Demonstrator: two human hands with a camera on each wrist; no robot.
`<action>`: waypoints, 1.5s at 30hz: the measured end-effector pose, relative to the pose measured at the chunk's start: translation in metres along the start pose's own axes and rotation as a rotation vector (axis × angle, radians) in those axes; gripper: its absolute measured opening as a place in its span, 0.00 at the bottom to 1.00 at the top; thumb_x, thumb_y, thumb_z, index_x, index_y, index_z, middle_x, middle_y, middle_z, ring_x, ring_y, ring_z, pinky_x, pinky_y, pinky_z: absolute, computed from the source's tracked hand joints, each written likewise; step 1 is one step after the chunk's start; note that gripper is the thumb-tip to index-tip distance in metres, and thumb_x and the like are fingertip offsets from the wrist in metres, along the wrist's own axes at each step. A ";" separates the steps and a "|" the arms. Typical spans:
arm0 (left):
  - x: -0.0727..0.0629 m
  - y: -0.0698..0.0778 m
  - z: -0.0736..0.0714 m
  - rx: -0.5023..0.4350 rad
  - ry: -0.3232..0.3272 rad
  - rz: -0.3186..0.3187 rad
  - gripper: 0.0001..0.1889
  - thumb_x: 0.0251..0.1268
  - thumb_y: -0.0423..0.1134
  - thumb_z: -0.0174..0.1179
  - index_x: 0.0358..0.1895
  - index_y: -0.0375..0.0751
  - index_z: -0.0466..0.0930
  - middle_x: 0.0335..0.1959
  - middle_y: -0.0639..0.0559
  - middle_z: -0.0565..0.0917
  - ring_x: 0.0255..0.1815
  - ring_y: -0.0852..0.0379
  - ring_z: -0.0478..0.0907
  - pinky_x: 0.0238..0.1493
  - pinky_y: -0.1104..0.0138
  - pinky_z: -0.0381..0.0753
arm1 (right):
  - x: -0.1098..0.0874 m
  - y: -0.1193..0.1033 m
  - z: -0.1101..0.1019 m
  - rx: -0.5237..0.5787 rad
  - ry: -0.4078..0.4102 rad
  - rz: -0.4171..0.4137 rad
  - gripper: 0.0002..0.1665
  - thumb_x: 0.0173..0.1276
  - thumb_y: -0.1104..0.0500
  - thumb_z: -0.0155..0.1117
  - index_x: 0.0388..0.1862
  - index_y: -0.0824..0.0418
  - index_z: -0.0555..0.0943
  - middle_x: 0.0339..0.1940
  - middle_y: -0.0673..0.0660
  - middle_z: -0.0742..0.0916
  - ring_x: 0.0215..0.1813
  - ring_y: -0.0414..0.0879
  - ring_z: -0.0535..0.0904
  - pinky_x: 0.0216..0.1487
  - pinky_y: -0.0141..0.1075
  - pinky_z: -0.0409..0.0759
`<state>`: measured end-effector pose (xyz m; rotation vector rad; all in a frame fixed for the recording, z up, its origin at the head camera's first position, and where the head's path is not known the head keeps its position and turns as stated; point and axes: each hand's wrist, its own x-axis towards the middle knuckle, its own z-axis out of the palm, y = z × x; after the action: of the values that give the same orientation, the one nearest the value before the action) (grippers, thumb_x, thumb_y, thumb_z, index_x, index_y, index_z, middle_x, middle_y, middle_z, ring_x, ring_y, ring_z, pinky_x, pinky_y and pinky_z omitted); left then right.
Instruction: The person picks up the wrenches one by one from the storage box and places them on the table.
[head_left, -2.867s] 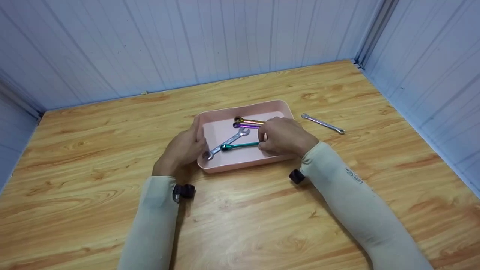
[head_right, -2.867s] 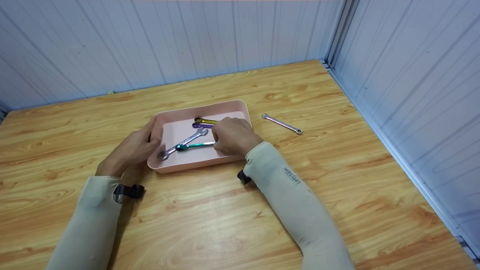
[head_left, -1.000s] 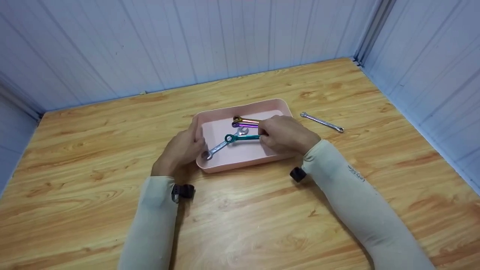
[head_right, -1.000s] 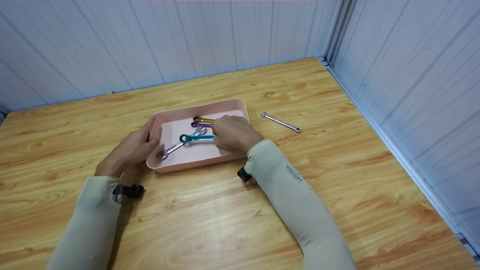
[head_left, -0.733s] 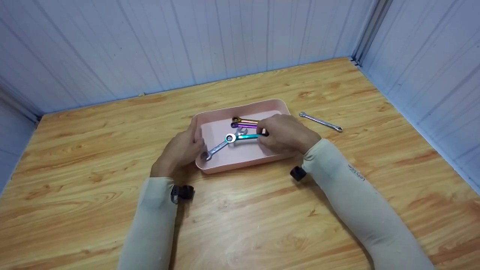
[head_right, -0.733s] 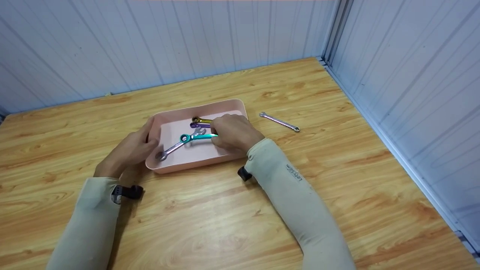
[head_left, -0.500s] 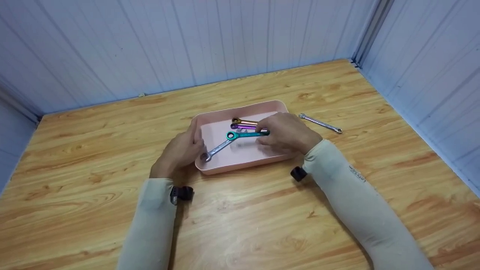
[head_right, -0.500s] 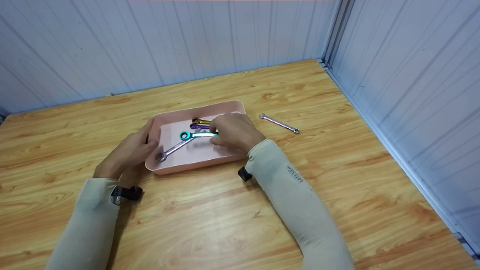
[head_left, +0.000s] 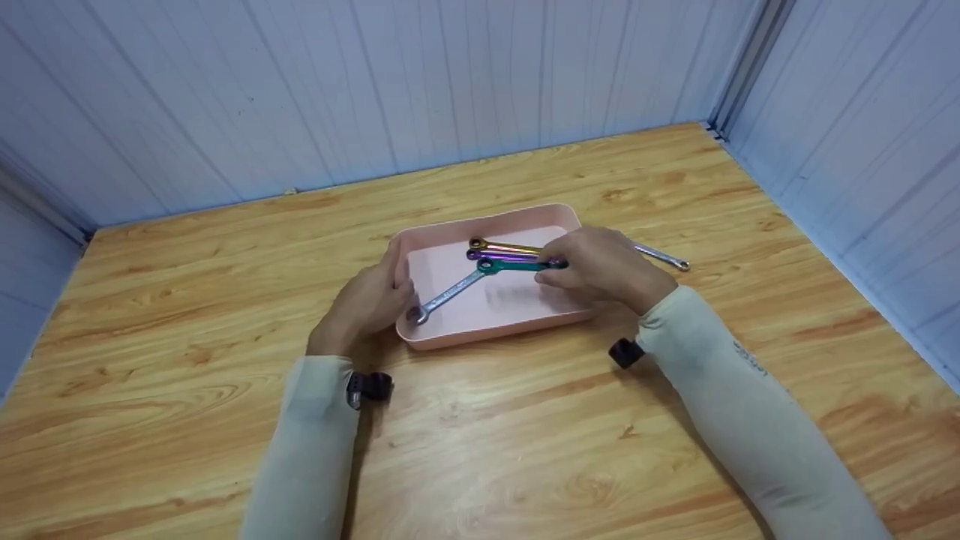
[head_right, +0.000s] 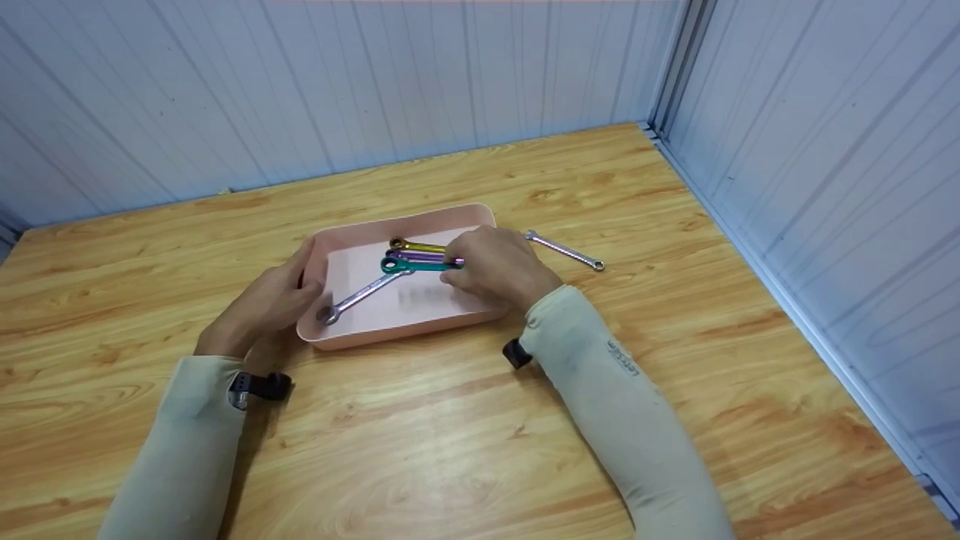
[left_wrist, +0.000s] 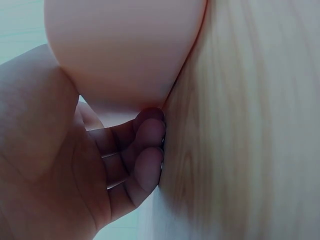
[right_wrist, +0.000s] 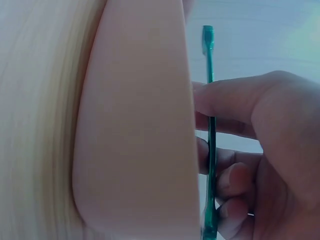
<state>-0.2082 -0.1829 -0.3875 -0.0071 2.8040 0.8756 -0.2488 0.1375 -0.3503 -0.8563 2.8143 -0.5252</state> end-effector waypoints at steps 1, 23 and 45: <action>0.000 0.000 0.000 -0.003 -0.002 -0.005 0.40 0.76 0.50 0.44 0.82 0.56 0.31 0.63 0.44 0.75 0.55 0.46 0.72 0.63 0.52 0.68 | -0.001 0.001 -0.001 0.005 0.001 0.015 0.12 0.68 0.47 0.69 0.45 0.50 0.90 0.35 0.48 0.85 0.36 0.48 0.76 0.39 0.41 0.70; -0.001 0.001 -0.001 -0.001 -0.011 0.038 0.41 0.76 0.48 0.46 0.82 0.50 0.31 0.45 0.50 0.84 0.48 0.48 0.75 0.55 0.54 0.70 | -0.019 0.040 -0.032 0.051 0.063 0.103 0.14 0.73 0.46 0.63 0.42 0.56 0.85 0.36 0.53 0.85 0.35 0.50 0.75 0.35 0.43 0.71; 0.000 0.001 0.001 -0.006 -0.005 0.017 0.41 0.77 0.48 0.45 0.82 0.54 0.30 0.48 0.48 0.82 0.46 0.47 0.76 0.53 0.54 0.70 | -0.026 0.074 -0.037 0.126 0.155 0.317 0.21 0.70 0.41 0.64 0.38 0.58 0.85 0.34 0.57 0.83 0.32 0.51 0.73 0.30 0.43 0.69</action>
<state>-0.2080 -0.1817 -0.3878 0.0179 2.8006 0.8858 -0.2737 0.2198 -0.3429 -0.3486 2.9343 -0.7343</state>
